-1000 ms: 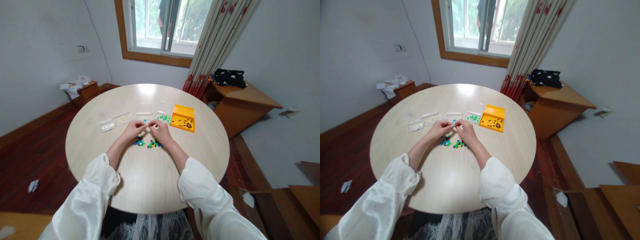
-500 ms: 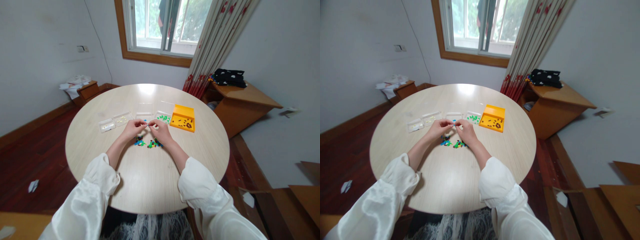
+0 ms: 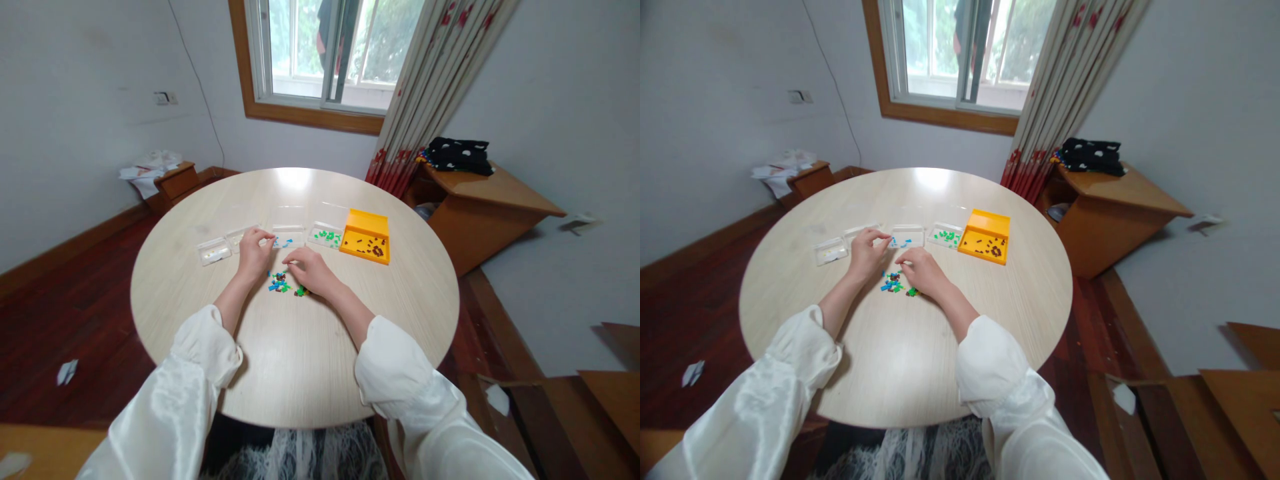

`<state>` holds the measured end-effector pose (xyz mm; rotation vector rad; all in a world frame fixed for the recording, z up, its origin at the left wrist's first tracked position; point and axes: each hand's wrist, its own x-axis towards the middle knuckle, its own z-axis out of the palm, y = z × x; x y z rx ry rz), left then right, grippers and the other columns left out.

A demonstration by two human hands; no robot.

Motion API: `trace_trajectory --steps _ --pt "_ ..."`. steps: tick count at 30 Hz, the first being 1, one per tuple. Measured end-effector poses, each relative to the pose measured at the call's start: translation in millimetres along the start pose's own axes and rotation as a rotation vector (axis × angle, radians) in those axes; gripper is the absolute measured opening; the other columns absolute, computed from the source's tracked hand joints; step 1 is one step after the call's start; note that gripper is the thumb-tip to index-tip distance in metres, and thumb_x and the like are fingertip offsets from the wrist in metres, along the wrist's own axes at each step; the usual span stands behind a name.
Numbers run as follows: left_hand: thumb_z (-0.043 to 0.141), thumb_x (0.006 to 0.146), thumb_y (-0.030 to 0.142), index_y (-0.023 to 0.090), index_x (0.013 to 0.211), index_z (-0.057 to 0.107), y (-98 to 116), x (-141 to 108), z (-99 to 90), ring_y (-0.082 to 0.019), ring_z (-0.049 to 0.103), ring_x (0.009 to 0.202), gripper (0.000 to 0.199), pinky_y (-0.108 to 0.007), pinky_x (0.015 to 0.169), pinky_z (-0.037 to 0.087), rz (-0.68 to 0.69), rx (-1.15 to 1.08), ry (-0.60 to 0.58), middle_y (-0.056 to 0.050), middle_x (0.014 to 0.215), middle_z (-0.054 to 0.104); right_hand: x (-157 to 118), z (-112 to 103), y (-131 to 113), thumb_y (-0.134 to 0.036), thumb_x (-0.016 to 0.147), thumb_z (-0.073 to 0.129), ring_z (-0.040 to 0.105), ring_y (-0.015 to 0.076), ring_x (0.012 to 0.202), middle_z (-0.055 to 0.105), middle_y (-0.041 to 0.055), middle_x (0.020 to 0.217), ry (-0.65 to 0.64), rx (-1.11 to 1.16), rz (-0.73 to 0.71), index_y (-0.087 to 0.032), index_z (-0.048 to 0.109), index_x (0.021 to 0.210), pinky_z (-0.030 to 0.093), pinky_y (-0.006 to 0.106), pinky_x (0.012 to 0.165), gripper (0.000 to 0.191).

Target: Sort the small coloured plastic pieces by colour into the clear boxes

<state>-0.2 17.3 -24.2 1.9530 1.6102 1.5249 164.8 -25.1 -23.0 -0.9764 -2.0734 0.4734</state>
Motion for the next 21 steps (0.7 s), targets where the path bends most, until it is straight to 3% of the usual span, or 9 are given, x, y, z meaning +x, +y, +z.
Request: trace_trajectory --steps 9,21 --pt "0.059 0.075 0.019 0.019 0.069 0.068 -9.6 -1.2 7.8 -0.021 0.053 0.084 0.01 -0.036 0.081 0.042 0.074 0.145 -0.028 -0.004 0.077 0.057 -3.2 4.4 -9.1 -0.009 0.083 0.054 0.058 0.018 0.094 0.069 0.0084 0.098 -0.23 -0.078 -0.072 -0.017 0.072 0.095 0.043 0.034 0.089 0.023" --pt "0.055 0.077 0.022 0.018 0.078 0.072 -10.0 -2.7 8.0 -0.023 0.053 0.088 0.017 -0.038 0.085 0.042 0.043 0.17 -0.079 -0.007 0.083 0.058 -2.0 3.6 -7.1 -0.005 0.081 0.054 0.061 0.016 0.089 0.071 0.006 0.091 -0.284 -0.126 -0.027 -0.018 0.073 0.088 0.043 0.031 0.086 0.024"
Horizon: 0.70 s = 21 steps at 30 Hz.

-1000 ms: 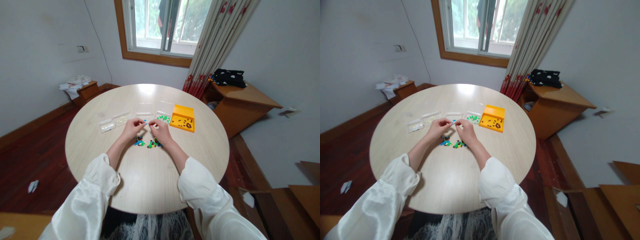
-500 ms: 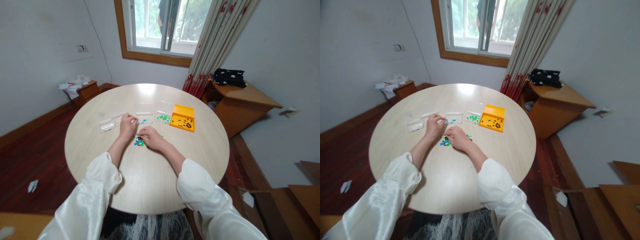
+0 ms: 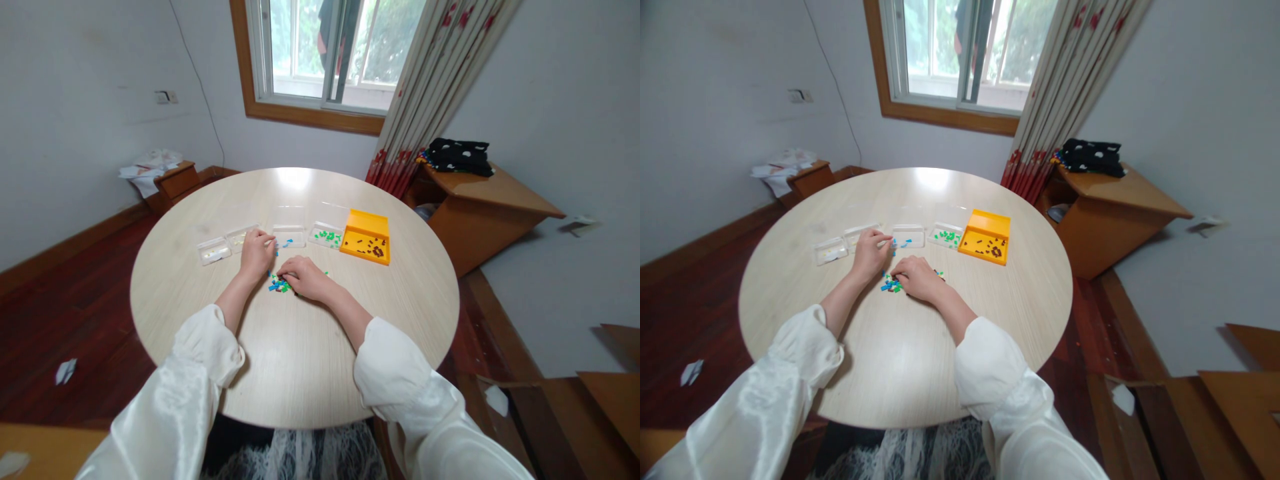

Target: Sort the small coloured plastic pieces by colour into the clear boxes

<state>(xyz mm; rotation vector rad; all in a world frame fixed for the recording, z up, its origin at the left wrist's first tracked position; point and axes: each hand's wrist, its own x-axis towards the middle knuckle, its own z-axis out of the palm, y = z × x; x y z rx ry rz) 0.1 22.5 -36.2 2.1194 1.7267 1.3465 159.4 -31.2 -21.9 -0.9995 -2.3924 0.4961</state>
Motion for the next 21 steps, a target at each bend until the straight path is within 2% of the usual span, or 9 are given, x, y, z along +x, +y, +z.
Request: trace_trajectory --steps 5,11,17,21 --pt "0.055 0.077 0.022 0.016 0.077 0.071 3.0 -0.5 -2.5 -0.024 0.053 0.089 0.017 -0.038 0.085 0.042 -0.015 0.0 -0.029 -0.008 0.083 0.057 0.6 0.1 1.3 -0.005 0.08 0.056 0.06 0.0158 0.088 0.071 0.0057 0.09 0.001 -0.013 0.023 -0.017 0.073 0.087 0.043 0.03 0.086 0.022" --pt "0.057 0.075 0.025 0.016 0.072 0.068 6.2 1.8 -14.4 -0.022 0.056 0.085 0.015 -0.036 0.084 0.042 -0.02 -0.006 -0.059 -0.007 0.081 0.061 0.4 -2.9 0.4 -0.007 0.079 0.059 0.06 0.0154 0.085 0.07 0.006 0.086 0.006 -0.022 0.097 -0.016 0.073 0.082 0.043 0.029 0.083 0.017" --pt "0.065 0.067 0.031 0.018 0.062 0.068 4.3 0.8 -19.7 -0.022 0.057 0.073 0.014 -0.035 0.074 0.043 -0.001 0.059 -0.248 -0.008 0.071 0.065 1.4 -2.9 0.2 -0.007 0.078 0.06 0.06 0.0145 0.081 0.068 0.0042 0.081 0.011 -0.021 0.129 -0.016 0.071 0.076 0.043 0.029 0.082 0.015" --pt "0.061 0.065 0.025 0.019 0.059 0.069 0.4 -0.6 -17.1 -0.022 0.057 0.068 0.012 -0.034 0.069 0.044 0.018 0.098 -0.332 -0.009 0.067 0.065 1.5 -2.5 1.9 -0.009 0.077 0.062 0.06 0.0147 0.08 0.067 0.0033 0.079 0.028 -0.007 0.128 -0.017 0.071 0.075 0.044 0.03 0.08 0.012"
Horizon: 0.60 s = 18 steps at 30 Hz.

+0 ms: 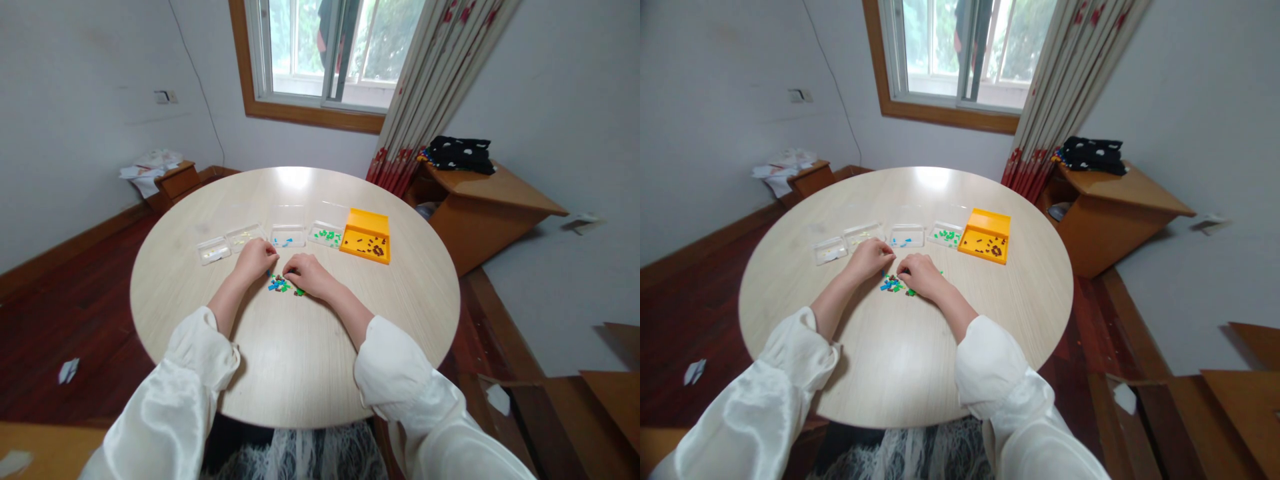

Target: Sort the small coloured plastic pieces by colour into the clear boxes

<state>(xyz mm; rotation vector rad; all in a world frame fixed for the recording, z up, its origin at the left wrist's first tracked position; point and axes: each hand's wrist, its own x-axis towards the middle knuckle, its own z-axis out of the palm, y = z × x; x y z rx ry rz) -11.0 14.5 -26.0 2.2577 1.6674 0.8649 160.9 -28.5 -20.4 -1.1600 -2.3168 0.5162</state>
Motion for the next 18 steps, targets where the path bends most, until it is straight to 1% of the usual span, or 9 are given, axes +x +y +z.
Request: trace_trajectory --steps 5,7,10,12,14,18 --pt "0.056 0.067 0.02 0.018 0.061 0.069 -0.5 -0.8 0.7 -0.023 0.058 0.07 0.015 -0.034 0.07 0.044 0.004 -0.006 -0.035 -0.01 0.07 0.066 -0.6 0.3 5.0 -0.009 0.076 0.065 0.059 0.0144 0.079 0.067 0.0031 0.083 0.021 0.02 -0.008 -0.017 0.071 0.08 0.045 0.03 0.079 0.011" --pt "0.055 0.068 0.02 0.017 0.064 0.069 2.3 -1.5 0.0 -0.023 0.059 0.074 0.015 -0.034 0.073 0.044 0.033 -0.034 -0.016 -0.01 0.073 0.066 -0.9 0.0 6.0 -0.009 0.075 0.065 0.059 0.0142 0.078 0.067 0.0033 0.081 0.027 0.021 -0.009 -0.017 0.07 0.081 0.045 0.03 0.078 0.012" --pt "0.054 0.073 0.021 0.017 0.072 0.068 7.1 -1.8 -0.5 -0.022 0.058 0.08 0.015 -0.034 0.079 0.044 0.069 -0.1 0.122 -0.009 0.081 0.066 -1.3 -1.2 5.5 -0.008 0.074 0.064 0.058 0.0137 0.074 0.065 0.003 0.077 0.03 0.022 -0.011 -0.016 0.07 0.08 0.045 0.029 0.076 0.012" --pt "0.053 0.077 0.023 0.017 0.076 0.067 8.6 -0.6 0.6 -0.021 0.058 0.082 0.015 -0.033 0.08 0.044 0.054 -0.129 0.216 -0.008 0.082 0.067 -1.3 -2.0 4.6 -0.006 0.074 0.063 0.057 0.0134 0.072 0.065 0.0028 0.076 0.034 0.025 -0.004 -0.017 0.071 0.079 0.045 0.028 0.073 0.013" --pt "0.052 0.078 0.022 0.017 0.077 0.066 8.0 1.9 2.9 -0.021 0.057 0.081 0.015 -0.033 0.079 0.043 0.022 -0.135 0.268 -0.007 0.082 0.067 -1.3 -2.3 3.9 -0.004 0.073 0.061 0.057 0.0132 0.072 0.065 0.0028 0.075 0.036 0.023 0.011 -0.017 0.07 0.076 0.045 0.027 0.072 0.016" --pt "0.053 0.079 0.021 0.018 0.079 0.067 4.0 8.2 9.3 -0.023 0.056 0.085 0.014 -0.036 0.082 0.041 -0.009 -0.077 0.324 -0.008 0.083 0.067 -1.3 -2.2 2.6 -0.003 0.073 0.058 0.057 0.0135 0.073 0.065 0.0032 0.074 0.03 -0.003 0.02 -0.016 0.07 0.073 0.044 0.027 0.072 0.017"
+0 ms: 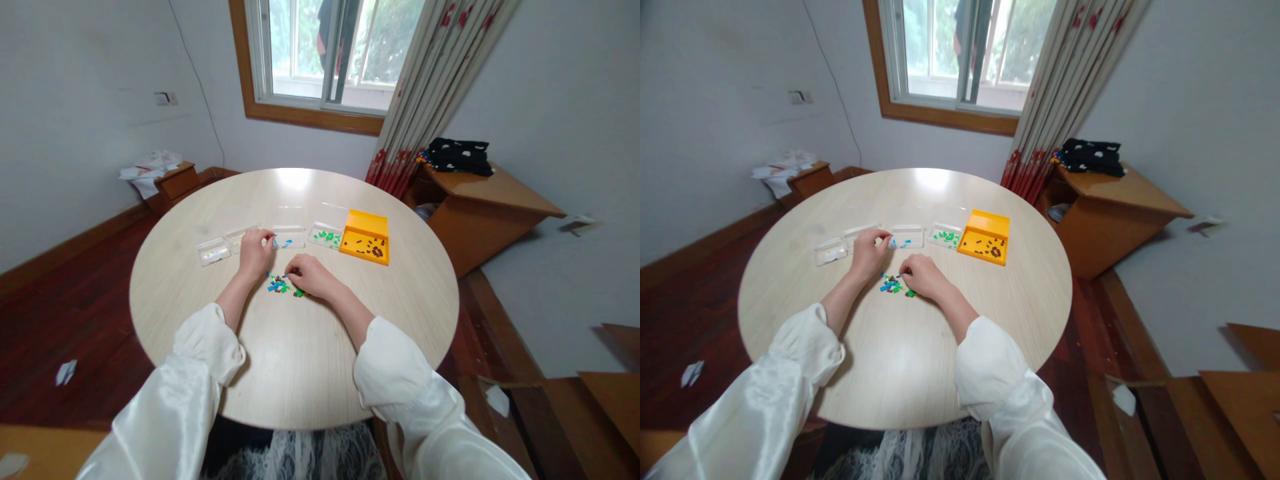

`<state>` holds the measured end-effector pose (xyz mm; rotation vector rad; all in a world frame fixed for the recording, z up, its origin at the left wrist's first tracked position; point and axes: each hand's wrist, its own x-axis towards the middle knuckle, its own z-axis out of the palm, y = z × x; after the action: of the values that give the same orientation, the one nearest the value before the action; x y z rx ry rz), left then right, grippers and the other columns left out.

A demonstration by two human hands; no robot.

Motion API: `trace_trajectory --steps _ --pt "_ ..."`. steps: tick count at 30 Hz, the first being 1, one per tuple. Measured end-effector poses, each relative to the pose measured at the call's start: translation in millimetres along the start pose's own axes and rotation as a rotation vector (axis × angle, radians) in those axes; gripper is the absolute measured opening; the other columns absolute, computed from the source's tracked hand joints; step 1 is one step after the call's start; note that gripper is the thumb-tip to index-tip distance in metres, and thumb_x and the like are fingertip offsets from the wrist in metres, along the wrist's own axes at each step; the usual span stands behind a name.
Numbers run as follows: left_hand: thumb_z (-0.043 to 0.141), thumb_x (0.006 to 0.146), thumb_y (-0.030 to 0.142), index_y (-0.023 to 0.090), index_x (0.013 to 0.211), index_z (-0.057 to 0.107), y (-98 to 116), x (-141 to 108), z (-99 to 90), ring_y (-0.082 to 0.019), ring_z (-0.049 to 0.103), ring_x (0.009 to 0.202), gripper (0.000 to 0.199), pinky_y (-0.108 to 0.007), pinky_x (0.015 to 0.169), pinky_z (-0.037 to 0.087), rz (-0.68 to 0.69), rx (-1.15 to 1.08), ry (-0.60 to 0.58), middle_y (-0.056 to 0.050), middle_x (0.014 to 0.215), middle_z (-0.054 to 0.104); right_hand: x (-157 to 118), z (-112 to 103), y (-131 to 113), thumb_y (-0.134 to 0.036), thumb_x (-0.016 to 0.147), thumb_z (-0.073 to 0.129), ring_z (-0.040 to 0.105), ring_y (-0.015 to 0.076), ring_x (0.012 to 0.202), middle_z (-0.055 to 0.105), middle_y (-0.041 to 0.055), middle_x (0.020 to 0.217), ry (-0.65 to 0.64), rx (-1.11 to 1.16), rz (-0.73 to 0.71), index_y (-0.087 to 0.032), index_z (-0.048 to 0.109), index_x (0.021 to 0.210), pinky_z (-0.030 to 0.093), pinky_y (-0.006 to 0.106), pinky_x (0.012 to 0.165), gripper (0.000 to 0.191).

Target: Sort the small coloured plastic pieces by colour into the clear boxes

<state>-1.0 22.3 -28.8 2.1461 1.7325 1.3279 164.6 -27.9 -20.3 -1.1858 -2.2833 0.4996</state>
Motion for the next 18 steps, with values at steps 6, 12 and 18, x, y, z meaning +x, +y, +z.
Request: trace_trajectory --steps 6,12,18 --pt "0.051 0.08 0.02 0.018 0.079 0.069 -1.9 1.1 5.9 -0.026 0.055 0.089 0.018 -0.039 0.084 0.039 0.01 0.061 0.016 -0.01 0.085 0.068 -1.0 -1.3 -3.4 -0.009 0.079 0.059 0.059 0.0142 0.078 0.068 0.0045 0.08 0.032 0.001 0.015 -0.016 0.069 0.079 0.044 0.027 0.076 0.013" --pt "0.052 0.08 0.02 0.017 0.08 0.07 3.9 -0.3 2.7 -0.024 0.056 0.086 0.019 -0.038 0.083 0.04 -0.003 -0.011 -0.01 -0.009 0.085 0.069 0.1 -2.1 -0.2 -0.01 0.081 0.057 0.063 0.0149 0.077 0.07 0.0035 0.079 0.143 0.091 0.072 -0.018 0.069 0.082 0.046 0.028 0.077 0.014" --pt "0.058 0.077 0.025 0.018 0.077 0.07 16.3 -6.5 -7.1 -0.019 0.056 0.077 0.014 -0.033 0.077 0.043 0.05 -0.19 -0.108 -0.006 0.081 0.071 2.4 -6.4 6.7 -0.016 0.079 0.061 0.062 0.0152 0.072 0.07 0.0039 0.077 0.33 0.142 0.137 -0.017 0.07 0.078 0.046 0.028 0.075 0.009"
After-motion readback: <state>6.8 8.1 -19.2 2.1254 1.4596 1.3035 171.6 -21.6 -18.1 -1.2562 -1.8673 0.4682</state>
